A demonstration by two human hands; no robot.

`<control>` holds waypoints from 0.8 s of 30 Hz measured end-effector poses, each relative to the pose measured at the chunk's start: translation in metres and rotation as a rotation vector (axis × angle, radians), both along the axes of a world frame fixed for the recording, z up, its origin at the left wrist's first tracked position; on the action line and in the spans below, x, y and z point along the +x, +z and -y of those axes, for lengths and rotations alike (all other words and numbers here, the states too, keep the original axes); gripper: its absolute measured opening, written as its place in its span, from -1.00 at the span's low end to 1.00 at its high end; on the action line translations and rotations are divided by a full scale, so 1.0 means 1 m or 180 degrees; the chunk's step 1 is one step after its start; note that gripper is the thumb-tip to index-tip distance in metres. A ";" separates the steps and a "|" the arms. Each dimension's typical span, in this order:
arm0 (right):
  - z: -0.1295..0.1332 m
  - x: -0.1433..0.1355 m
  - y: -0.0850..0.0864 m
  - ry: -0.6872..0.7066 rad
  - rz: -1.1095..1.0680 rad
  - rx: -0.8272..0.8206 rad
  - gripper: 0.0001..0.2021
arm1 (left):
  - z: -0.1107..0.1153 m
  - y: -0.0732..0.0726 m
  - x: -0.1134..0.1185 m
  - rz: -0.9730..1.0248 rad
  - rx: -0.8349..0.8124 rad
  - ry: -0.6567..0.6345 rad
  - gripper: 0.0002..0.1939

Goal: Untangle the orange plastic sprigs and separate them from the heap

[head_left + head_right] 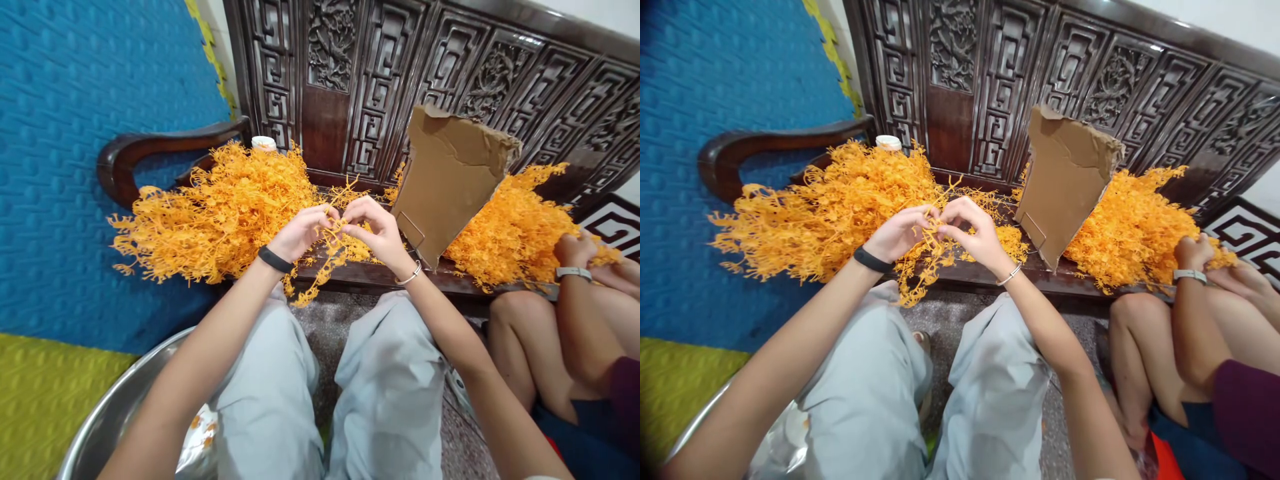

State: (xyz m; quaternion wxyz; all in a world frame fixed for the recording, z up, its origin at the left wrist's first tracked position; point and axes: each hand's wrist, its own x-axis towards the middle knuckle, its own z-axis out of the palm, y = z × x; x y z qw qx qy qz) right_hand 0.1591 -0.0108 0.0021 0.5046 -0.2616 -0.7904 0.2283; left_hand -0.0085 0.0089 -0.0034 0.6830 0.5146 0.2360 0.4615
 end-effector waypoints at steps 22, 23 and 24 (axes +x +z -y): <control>-0.008 0.016 0.003 0.0256 -0.0184 -0.1390 -0.80 | 0.001 -0.009 0.002 -0.0996 0.0808 0.0048 -0.88; -0.009 0.018 0.002 0.0328 -0.0126 -0.1468 -0.79 | 0.001 -0.010 0.002 -0.1040 0.0791 0.0066 -0.88; -0.009 0.020 0.002 0.0385 -0.0083 -0.1526 -0.78 | 0.001 -0.009 0.002 -0.1082 0.0761 0.0059 -0.88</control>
